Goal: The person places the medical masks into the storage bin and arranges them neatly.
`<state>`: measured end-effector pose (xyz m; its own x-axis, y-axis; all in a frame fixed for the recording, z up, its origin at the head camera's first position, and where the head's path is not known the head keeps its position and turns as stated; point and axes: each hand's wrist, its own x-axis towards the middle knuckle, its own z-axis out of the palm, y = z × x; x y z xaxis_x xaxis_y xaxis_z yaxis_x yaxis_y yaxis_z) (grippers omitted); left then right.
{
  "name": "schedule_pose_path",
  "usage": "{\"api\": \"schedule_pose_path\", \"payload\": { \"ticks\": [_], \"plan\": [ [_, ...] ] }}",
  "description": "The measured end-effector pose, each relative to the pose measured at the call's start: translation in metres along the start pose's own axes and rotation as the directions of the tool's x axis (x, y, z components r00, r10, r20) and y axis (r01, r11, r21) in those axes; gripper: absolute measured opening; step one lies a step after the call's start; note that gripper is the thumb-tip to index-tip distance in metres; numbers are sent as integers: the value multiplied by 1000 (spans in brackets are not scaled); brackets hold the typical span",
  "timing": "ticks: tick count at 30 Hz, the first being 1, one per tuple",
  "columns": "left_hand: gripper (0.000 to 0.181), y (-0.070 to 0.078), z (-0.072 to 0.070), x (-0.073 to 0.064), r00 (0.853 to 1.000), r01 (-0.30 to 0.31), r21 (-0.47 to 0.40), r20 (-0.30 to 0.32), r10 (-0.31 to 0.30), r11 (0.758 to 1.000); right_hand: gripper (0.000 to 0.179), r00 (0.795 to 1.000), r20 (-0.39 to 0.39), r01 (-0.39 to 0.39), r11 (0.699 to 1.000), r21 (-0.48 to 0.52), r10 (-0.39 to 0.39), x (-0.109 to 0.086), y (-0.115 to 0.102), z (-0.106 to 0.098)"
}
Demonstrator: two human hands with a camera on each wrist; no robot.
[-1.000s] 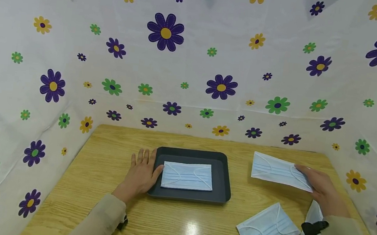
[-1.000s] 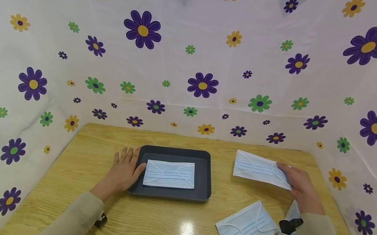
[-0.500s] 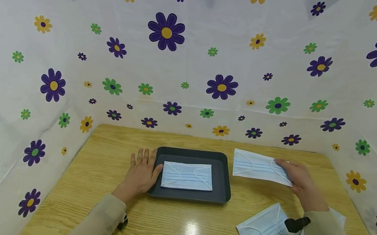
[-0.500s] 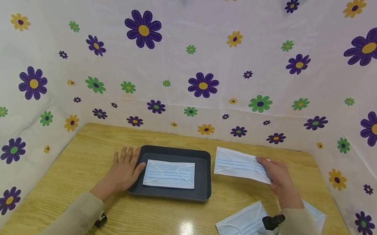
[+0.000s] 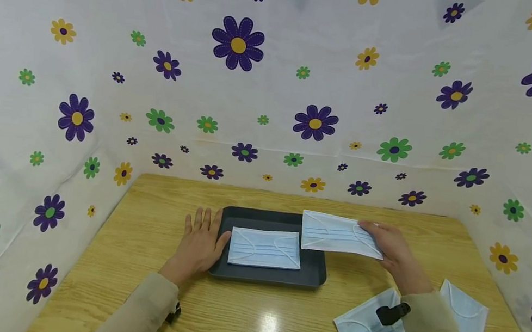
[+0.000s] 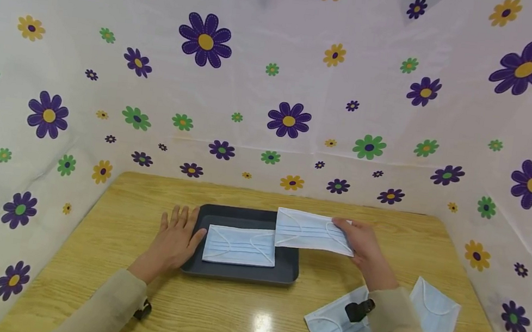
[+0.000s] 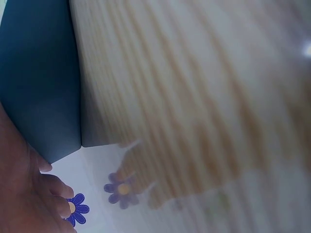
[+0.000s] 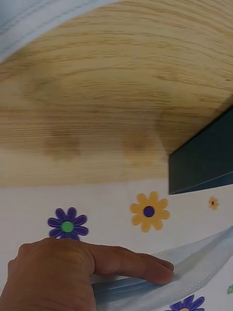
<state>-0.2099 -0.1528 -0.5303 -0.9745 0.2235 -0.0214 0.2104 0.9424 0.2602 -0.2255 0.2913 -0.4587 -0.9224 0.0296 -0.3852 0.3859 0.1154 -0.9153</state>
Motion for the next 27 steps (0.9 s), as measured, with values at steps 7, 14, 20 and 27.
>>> {"api": "schedule_pose_path", "payload": {
  "ticks": [7, 14, 20, 27],
  "plan": [
    [75, 0, 0, 0, 1000, -5, 0, -11, 5, 1000, 66, 999, 33, -10, 1000, -16, 11, 3, 0, 25],
    [75, 0, -2, 0, 1000, -3, 3, 7, 3, 1000, 62, 998, 58, -15, 1000, 5, 15, 5, -1, 50],
    [75, 1, -2, -1, 1000, 0, -4, 1, 0, 1000, 57, 997, 78, -13, 1000, 17, 11, 8, -1, 67],
    [76, 1, -4, -1, 1000, -2, 3, 3, 2, 1000, 56, 997, 74, -27, 999, 36, 24, 8, -3, 81]
  ]
}}
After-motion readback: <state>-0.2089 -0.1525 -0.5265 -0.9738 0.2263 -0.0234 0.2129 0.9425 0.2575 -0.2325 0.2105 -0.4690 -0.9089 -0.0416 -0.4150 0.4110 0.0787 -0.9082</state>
